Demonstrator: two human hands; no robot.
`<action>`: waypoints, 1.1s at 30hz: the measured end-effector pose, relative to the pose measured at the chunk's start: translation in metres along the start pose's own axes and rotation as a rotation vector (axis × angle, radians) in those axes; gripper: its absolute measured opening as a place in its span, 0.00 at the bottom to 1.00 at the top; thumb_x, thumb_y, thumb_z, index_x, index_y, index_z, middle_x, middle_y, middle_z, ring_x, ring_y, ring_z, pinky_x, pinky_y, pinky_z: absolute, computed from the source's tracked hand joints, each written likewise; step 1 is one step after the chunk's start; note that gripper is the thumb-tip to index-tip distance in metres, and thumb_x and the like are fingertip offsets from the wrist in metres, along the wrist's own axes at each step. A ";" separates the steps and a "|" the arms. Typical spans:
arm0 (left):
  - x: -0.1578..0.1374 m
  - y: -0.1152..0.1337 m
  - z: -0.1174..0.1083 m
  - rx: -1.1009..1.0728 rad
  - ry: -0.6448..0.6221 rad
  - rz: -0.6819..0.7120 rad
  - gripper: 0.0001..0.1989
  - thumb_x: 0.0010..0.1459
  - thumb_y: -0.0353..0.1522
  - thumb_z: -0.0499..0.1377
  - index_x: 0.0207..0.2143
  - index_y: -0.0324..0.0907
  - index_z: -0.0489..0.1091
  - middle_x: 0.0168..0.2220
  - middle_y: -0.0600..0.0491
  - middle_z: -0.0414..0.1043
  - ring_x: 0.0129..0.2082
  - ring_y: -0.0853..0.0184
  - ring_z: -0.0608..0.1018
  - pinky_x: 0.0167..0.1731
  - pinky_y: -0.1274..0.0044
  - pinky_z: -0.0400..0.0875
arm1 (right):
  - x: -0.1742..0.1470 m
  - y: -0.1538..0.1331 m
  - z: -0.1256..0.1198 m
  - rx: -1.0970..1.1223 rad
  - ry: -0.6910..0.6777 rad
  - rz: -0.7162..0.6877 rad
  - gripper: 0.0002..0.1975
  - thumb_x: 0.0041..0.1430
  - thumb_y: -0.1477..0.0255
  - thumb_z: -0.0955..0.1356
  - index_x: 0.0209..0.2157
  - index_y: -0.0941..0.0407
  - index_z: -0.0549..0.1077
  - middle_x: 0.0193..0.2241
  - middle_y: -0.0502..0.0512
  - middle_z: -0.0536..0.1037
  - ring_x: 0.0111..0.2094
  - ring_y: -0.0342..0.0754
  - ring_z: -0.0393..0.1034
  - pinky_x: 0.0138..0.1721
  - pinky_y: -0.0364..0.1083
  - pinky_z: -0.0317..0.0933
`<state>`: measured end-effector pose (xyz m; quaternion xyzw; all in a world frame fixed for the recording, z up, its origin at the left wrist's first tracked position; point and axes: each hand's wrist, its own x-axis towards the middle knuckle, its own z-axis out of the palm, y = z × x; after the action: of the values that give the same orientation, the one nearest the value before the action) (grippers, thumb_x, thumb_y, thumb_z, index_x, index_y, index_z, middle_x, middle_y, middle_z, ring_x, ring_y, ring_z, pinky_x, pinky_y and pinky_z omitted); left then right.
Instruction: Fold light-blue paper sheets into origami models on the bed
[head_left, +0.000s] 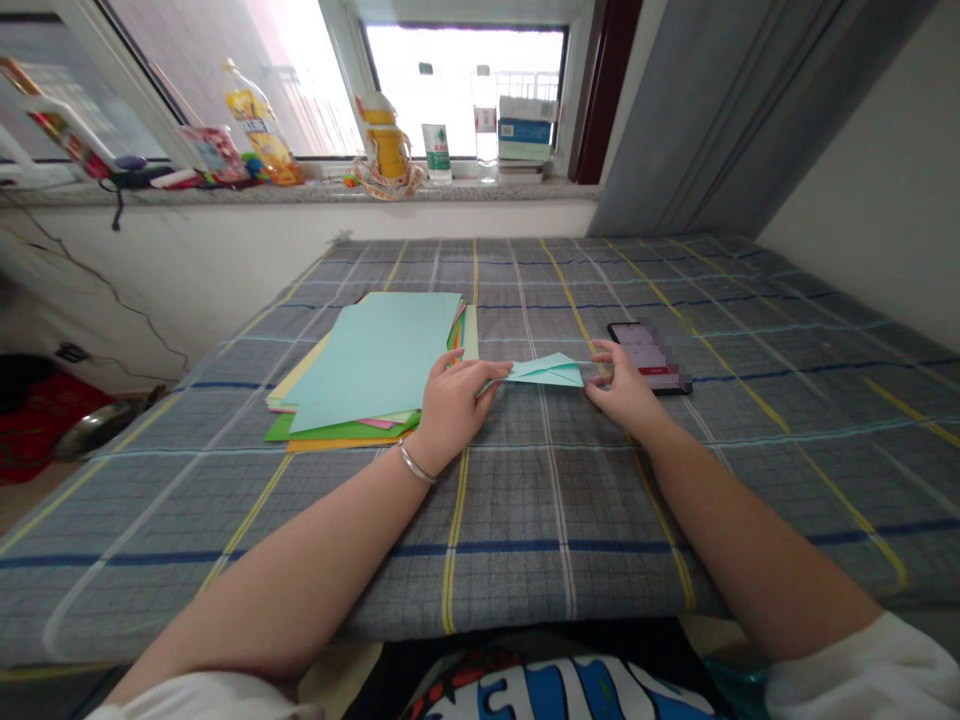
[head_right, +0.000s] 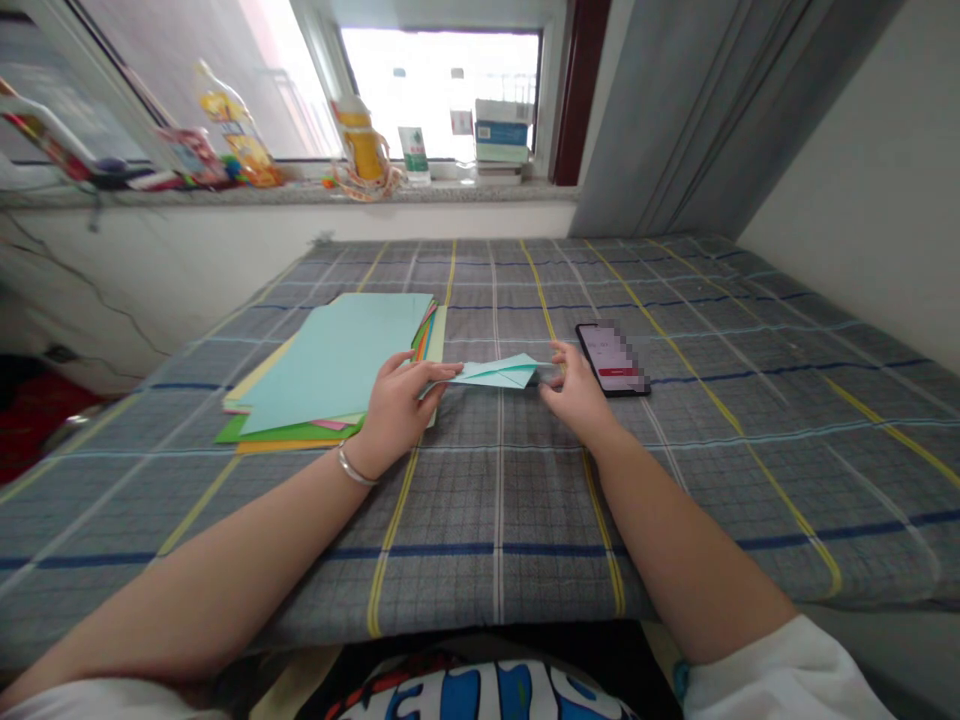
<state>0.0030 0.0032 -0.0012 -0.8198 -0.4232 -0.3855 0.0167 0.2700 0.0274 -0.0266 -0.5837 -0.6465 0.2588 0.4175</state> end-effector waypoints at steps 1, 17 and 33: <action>0.000 0.000 0.001 -0.051 0.004 -0.023 0.06 0.65 0.31 0.54 0.40 0.45 0.70 0.45 0.55 0.79 0.44 0.66 0.79 0.60 0.61 0.59 | 0.000 0.001 -0.002 -0.084 0.038 -0.065 0.33 0.46 0.69 0.72 0.57 0.52 0.66 0.53 0.60 0.67 0.37 0.47 0.71 0.44 0.53 0.68; 0.005 -0.007 0.012 -0.119 -0.127 -0.373 0.13 0.57 0.37 0.61 0.45 0.47 0.73 0.32 0.58 0.77 0.25 0.68 0.74 0.35 0.73 0.70 | 0.000 0.002 -0.046 -0.112 -0.496 0.320 0.16 0.49 0.56 0.71 0.25 0.55 0.73 0.16 0.50 0.73 0.16 0.44 0.64 0.17 0.42 0.53; -0.004 0.004 0.021 0.200 -0.335 0.200 0.17 0.63 0.29 0.54 0.53 0.47 0.71 0.61 0.50 0.65 0.61 0.58 0.66 0.61 0.59 0.57 | -0.011 -0.011 -0.024 -0.482 -0.270 -0.437 0.21 0.51 0.75 0.70 0.49 0.52 0.75 0.58 0.59 0.70 0.62 0.60 0.57 0.62 0.62 0.51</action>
<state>0.0174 0.0055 -0.0169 -0.9045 -0.3729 -0.1963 0.0654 0.2838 0.0106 -0.0080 -0.4737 -0.8481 0.0779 0.2241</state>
